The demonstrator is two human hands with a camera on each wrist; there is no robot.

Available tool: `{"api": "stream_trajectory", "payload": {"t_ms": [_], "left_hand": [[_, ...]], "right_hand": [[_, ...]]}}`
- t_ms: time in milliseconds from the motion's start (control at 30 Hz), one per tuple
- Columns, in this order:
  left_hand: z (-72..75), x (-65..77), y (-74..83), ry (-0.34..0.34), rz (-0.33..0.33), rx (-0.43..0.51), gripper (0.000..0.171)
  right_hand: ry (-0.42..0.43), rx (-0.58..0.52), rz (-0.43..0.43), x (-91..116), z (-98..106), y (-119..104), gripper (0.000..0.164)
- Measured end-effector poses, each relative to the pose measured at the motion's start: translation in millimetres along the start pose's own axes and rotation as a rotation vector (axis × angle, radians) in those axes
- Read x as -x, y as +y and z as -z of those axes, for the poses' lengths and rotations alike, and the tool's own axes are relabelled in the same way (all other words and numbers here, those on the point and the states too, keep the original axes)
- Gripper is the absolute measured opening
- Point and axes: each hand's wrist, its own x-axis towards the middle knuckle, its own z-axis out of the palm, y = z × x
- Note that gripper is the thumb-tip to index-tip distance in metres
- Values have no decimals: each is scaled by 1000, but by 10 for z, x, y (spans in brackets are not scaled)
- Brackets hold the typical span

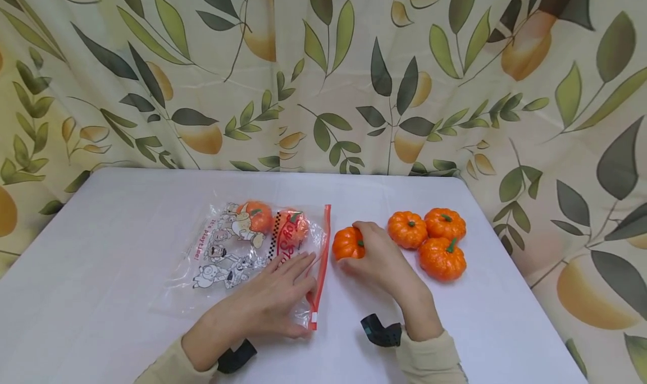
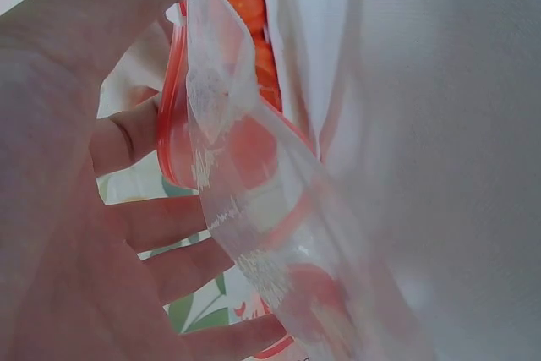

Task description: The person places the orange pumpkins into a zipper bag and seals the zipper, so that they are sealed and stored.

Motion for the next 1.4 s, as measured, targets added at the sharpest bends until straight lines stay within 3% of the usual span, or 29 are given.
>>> {"api": "stream_trajectory", "payload": {"t_ms": [433,633,833,1000,1233,1400], "left_hand": [[24,-5,-6,-14,6,9,75],[34,2,-4,-9,0,-12,77],[14,1,-13,-4,-9,-12,72],[12,4,-18,-1,-7,-15,72],[-1,9,-28,0,-9,-14,67],[11,7,-26,-6,-10,12,65]], "right_hand": [[-73,-60,57,-82,-133,64,77],[-128,-96,24,-54,-80,158,79],[-140,-203,37,-76,-77,206,67],[-125,-287,46,-127,-167,201,69],[-137,-508,5,-217,-364,233,70],[-151,-626,38,-222,-418,283,70]]}}
